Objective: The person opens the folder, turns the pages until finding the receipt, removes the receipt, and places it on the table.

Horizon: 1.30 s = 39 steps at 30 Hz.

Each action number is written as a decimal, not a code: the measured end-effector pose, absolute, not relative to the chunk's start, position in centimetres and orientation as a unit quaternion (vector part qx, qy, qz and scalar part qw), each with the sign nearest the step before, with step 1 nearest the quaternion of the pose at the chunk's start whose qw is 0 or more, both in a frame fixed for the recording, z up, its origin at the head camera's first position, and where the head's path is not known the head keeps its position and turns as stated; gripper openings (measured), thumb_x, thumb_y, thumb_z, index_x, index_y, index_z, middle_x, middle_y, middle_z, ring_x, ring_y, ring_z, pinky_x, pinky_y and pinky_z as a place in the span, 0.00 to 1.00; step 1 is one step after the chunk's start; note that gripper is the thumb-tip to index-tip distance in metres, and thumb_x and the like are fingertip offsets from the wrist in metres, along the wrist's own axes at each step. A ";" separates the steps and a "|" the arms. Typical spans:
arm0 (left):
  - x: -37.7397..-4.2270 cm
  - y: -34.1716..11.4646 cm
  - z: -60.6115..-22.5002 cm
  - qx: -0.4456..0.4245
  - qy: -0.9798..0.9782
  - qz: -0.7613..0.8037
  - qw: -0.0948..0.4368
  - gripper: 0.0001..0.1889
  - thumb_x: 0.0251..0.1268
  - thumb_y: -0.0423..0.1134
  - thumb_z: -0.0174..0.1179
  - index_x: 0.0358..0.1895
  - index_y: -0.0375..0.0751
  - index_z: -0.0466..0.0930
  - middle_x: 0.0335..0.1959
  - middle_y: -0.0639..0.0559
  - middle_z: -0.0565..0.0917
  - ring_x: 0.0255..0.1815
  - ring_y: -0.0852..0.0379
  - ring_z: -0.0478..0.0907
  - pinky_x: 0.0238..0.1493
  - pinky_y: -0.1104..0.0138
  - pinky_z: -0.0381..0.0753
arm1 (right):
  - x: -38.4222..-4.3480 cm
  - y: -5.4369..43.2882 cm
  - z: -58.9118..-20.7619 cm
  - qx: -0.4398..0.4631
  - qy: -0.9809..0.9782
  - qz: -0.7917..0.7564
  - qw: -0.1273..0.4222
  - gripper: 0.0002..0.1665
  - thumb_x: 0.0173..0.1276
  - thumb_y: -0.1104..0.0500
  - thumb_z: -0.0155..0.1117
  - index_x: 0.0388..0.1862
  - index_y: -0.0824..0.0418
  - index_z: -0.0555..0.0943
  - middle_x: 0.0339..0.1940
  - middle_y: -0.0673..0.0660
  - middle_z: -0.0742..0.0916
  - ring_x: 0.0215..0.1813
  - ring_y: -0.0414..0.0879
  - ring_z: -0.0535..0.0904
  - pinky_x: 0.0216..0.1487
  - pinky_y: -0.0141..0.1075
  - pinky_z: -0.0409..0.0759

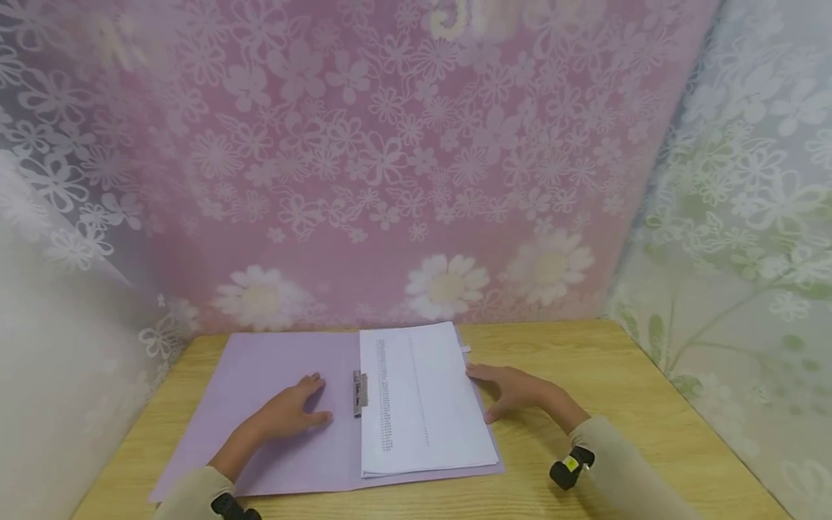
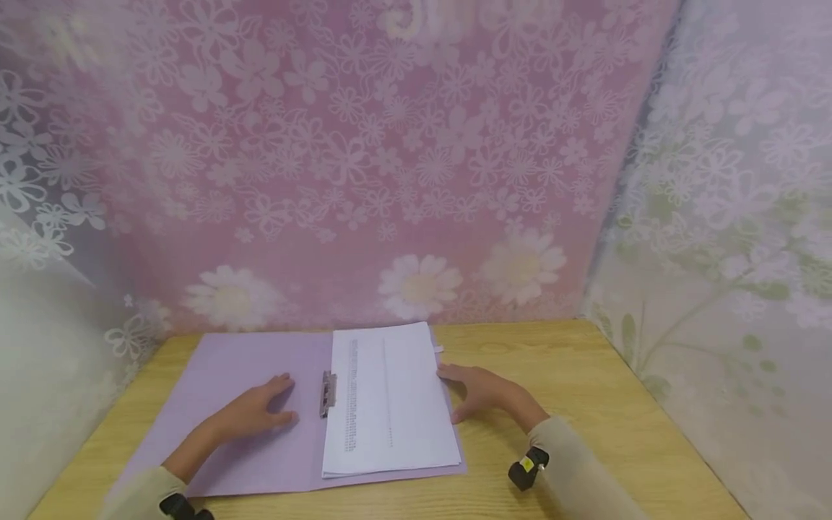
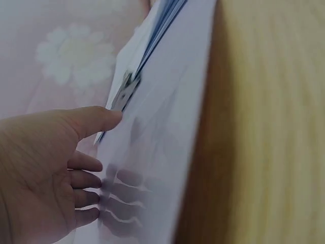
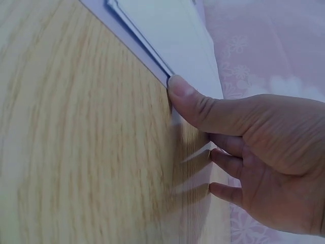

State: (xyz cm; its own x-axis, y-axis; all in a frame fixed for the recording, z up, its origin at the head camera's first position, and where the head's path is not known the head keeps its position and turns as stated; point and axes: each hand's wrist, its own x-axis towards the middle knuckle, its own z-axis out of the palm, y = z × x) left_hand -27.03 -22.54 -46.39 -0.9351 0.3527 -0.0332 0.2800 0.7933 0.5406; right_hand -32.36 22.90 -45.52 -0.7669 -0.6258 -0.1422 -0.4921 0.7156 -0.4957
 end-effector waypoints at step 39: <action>-24.4 -14.0 -46.0 0.326 0.922 0.173 0.116 0.58 0.41 0.64 0.77 0.77 0.40 0.66 0.80 0.46 0.63 0.82 0.43 0.59 0.79 0.44 0.59 | -38.1 20.3 -46.8 -0.236 0.867 -0.435 0.056 0.41 0.76 0.56 0.63 0.79 0.71 0.59 0.79 0.71 0.65 0.77 0.69 0.64 0.75 0.60 0.64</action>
State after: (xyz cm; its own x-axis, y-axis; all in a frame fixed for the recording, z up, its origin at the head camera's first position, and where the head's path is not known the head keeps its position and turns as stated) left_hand -24.45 -13.98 -45.95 -0.7607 0.6412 -0.1012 0.5612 0.7280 0.3938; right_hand -38.09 20.32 -46.76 -0.8825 -0.4579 0.1073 -0.3599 0.5107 -0.7808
